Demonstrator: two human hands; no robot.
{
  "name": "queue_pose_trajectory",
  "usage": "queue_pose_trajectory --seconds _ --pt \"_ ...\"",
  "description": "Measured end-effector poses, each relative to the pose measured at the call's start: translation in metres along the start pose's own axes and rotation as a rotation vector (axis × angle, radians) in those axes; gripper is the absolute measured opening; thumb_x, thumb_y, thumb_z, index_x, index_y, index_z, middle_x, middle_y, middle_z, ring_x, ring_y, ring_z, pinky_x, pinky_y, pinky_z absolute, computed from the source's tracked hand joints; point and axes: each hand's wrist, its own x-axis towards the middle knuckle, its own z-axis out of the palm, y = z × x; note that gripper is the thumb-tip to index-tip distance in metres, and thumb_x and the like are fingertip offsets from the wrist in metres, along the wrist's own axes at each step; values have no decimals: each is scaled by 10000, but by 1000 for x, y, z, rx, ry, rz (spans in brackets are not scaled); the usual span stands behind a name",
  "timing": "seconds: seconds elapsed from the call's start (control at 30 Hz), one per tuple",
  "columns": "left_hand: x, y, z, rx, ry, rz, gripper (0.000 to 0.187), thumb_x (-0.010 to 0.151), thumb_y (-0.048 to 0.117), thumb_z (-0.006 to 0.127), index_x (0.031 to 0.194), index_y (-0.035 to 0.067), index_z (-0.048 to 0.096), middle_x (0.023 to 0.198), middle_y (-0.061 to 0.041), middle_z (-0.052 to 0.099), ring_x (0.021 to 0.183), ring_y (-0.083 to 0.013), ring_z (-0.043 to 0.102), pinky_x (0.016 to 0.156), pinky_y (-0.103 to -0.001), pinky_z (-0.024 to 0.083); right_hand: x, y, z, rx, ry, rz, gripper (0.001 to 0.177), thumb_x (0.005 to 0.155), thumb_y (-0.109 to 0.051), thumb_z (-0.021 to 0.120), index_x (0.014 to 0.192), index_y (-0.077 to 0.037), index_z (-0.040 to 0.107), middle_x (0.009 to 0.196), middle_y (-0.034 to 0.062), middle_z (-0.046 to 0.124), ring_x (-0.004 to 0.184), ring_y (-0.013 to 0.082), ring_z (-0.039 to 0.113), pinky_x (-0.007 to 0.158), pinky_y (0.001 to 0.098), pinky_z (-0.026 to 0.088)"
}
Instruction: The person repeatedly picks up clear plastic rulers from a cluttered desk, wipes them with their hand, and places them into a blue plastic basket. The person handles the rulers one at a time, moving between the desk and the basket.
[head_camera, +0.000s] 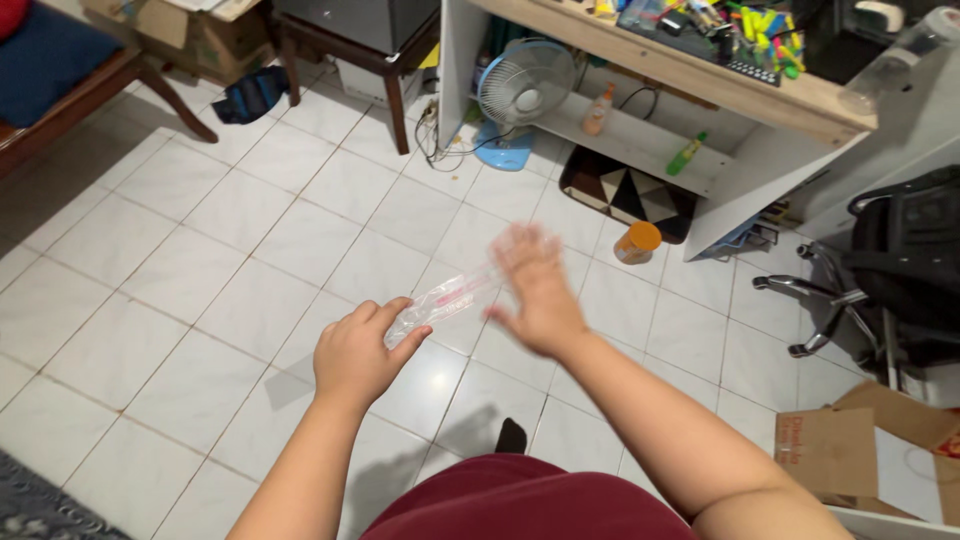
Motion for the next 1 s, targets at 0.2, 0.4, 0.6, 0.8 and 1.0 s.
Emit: queue_pose_trajectory --seconds 0.2,0.4,0.6,0.8,1.0 --pt "41 39 31 -11 22 28 469 790 553 753 1121 221 766 771 -12 637 733 -240 639 670 -398 477 -5 67 10 -56 -238 84 813 961 -605 494 1602 -136 317 1681 159 231 1562 344 154 1238 552 52" --pt "79 66 58 25 40 17 473 780 565 754 1107 223 765 775 -8 634 742 -242 640 679 -401 481 -8 165 -19 45 146 453 812 1060 -553 458 1603 19 263 1672 285 188 1577 422 97 1244 563 64" --pt "116 86 81 18 45 44 477 763 557 771 1099 219 775 756 -18 632 691 -254 636 673 -403 492 6 151 -30 133 -24 -94 821 999 -564 526 1579 -21 317 1668 255 247 1579 404 173 1277 538 111" --pt "162 78 89 -31 44 38 440 781 526 778 1082 206 773 741 -11 619 661 -239 630 609 -402 483 48 195 -8 -48 -208 71 789 983 -552 517 1600 -96 331 1688 157 267 1585 340 201 1271 563 95" --pt "219 37 89 -16 67 90 440 764 527 784 1065 206 780 721 -18 610 658 -247 629 616 -408 482 104 244 -4 42 189 547 797 1055 -500 525 1621 -2 266 1686 263 149 1576 439 89 1244 562 77"
